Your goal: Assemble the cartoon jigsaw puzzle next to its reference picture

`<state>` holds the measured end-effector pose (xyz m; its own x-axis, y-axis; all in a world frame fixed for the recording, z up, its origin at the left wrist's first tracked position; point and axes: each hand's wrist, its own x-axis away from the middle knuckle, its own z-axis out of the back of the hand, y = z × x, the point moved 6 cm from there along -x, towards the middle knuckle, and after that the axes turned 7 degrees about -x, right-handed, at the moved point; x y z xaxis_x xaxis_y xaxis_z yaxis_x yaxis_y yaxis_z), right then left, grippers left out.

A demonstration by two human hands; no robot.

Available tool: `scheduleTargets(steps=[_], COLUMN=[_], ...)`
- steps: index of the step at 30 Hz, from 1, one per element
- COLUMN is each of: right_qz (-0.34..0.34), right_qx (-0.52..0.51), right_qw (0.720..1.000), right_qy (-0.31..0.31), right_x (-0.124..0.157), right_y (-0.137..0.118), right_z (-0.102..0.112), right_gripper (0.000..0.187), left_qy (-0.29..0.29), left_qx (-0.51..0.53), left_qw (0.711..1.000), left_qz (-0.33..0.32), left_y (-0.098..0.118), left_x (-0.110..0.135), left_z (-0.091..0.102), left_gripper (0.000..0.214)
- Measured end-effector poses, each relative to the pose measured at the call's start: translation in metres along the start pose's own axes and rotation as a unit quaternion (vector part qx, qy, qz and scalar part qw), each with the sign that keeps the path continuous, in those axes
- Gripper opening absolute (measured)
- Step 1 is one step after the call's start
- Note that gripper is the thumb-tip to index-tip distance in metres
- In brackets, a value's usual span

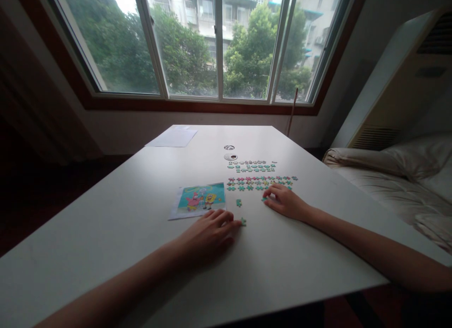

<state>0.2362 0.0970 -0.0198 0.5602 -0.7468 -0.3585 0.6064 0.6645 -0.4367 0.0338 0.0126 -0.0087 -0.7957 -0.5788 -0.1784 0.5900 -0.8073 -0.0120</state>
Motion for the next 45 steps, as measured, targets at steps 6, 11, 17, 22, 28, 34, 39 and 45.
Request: scheduleTargets(steps=[6, 11, 17, 22, 28, 34, 39, 45], right_qz=[-0.002, -0.005, -0.001, -0.003, 0.000, -0.005, -0.005, 0.002], right_qx=[0.000, -0.001, 0.001, 0.004, 0.005, 0.007, 0.008, 0.010], right_qw=[1.000, 1.000, 1.000, 1.000, 1.000, 1.000, 1.000, 1.000], right_qy=[-0.002, -0.005, -0.004, -0.006, -0.006, -0.011, -0.017, -0.022], right_x=[-0.0004, 0.0000, 0.0003, 0.0005, -0.0006, -0.0003, -0.0002, -0.0011], right_y=[0.0000, -0.0006, 0.0006, 0.0011, 0.0012, 0.0011, 0.0008, -0.0003], right_z=[-0.0001, -0.0003, -0.0005, 0.0000, 0.0000, -0.0003, 0.0004, 0.0010], right_gripper=[0.013, 0.013, 0.014, 0.014, 0.014, 0.014, 0.015, 0.015], left_qy=[-0.017, -0.015, -0.010, -0.014, -0.016, -0.019, -0.020, -0.014], left_qx=[-0.006, -0.002, -0.023, -0.036, -0.025, -0.017, -0.010, -0.009], left_qw=[1.000, 0.999, 0.999, 0.998, 0.998, 0.998, 0.998, 0.998], left_qz=[-0.022, -0.029, -0.036, -0.042, -0.050, -0.051, -0.054, -0.060], left_y=[-0.0016, -0.0034, -0.0036, -0.0053, -0.0031, -0.0023, -0.0012, -0.0009], left_x=[0.0011, 0.0016, 0.0043, 0.0059, 0.0054, 0.0059, 0.0033, 0.0042], left_z=[-0.0015, -0.0026, -0.0007, -0.0012, 0.0004, 0.0009, 0.0034, 0.0046], left_gripper=[0.033, 0.030, 0.030, 0.027, 0.026, 0.027, 0.025, 0.025])
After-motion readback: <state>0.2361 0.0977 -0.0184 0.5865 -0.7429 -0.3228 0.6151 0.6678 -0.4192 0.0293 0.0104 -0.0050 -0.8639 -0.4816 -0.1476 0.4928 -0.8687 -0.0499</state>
